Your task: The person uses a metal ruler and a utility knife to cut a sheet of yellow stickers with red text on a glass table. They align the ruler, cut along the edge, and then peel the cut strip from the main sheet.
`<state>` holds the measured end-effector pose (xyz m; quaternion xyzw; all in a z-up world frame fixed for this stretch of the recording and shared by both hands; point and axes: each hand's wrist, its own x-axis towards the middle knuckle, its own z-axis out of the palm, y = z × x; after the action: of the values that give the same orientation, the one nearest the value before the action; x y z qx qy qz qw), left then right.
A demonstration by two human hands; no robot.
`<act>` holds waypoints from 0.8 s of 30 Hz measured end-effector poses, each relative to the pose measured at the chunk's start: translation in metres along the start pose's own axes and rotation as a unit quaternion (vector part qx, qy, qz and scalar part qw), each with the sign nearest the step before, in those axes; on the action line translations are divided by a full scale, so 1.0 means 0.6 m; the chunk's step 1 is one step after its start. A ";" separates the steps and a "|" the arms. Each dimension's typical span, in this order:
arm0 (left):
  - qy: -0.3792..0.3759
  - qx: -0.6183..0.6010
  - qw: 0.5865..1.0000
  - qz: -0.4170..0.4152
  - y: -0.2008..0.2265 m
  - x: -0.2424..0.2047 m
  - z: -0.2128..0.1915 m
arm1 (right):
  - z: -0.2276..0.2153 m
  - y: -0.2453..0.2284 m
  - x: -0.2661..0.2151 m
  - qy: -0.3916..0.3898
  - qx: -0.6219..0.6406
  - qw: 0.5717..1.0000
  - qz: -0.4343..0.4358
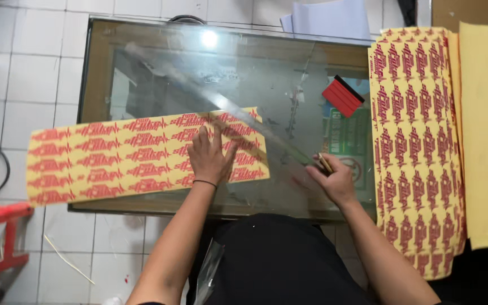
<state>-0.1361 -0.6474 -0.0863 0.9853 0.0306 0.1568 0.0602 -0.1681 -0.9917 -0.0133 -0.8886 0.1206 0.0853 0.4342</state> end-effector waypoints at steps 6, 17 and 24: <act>0.015 -0.068 0.995 0.075 -0.038 0.067 -0.031 | 0.170 0.011 -0.132 0.123 0.022 0.992 0.020; -0.068 -0.133 0.928 0.340 0.011 0.165 0.025 | 0.313 -0.009 -0.241 0.240 -0.123 0.961 -0.057; -0.095 -0.125 0.926 0.343 -0.003 0.160 0.033 | 0.268 -0.027 -0.226 0.210 -0.074 0.974 0.028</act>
<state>-0.0390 -0.6400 -0.0762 0.9304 -0.3349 0.0762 0.1283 -0.3009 -0.8357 -0.0639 -0.9127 0.2272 -0.0829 0.3293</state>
